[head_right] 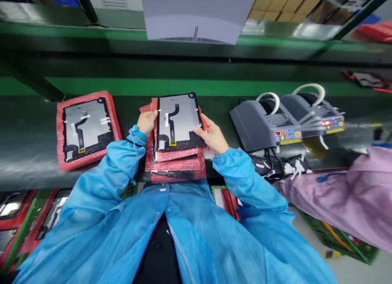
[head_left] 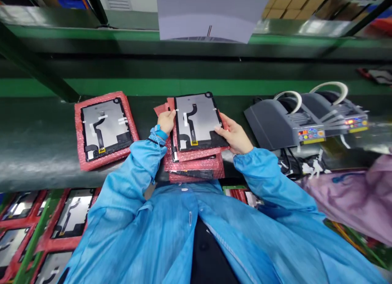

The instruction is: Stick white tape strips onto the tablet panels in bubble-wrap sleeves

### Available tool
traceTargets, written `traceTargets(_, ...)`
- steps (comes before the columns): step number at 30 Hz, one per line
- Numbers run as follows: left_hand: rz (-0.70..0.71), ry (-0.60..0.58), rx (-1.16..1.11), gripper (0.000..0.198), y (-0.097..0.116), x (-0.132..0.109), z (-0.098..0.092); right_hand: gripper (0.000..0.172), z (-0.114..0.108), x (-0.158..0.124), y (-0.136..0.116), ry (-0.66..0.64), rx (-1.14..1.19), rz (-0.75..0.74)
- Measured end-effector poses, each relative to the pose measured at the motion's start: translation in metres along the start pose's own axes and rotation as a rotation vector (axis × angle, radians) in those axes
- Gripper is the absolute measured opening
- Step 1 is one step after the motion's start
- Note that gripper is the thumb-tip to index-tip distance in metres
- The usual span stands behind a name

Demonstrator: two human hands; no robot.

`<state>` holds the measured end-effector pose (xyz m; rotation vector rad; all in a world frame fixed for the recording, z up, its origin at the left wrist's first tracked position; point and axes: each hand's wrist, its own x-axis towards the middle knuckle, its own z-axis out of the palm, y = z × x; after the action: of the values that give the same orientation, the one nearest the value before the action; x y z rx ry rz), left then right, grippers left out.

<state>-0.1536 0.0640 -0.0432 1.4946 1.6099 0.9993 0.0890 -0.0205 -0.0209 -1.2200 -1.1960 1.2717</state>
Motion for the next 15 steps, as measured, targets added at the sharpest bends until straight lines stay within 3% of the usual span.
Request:
traceTargets(5, 0.055, 0.012, 0.353, 0.040, -0.010, -0.029, -0.011, 0.080, 0.003, -0.023, 0.026, 0.071, -0.107, 0.019)
traceTargets(8, 0.018, 0.053, 0.432, 0.023, -0.008, -0.040, -0.011, 0.067, 0.001, -0.029, 0.027, 0.124, -0.310, -0.032)
traceTargets(11, -0.032, 0.101, 0.427, 0.045, -0.008, -0.048, -0.007, 0.047, -0.010, -0.041, 0.020, 0.135, -0.470, 0.038)
traceTargets(13, -0.065, 0.090, 0.452, 0.055, -0.008, -0.051, -0.008, 0.047, -0.025, -0.056, 0.016, 0.126, -0.396, 0.156)
traceTargets(15, -0.036, 0.093, 0.498, 0.052, -0.010, -0.050, -0.013, 0.050, -0.047, -0.074, 0.016, 0.251, -0.259, 0.186)
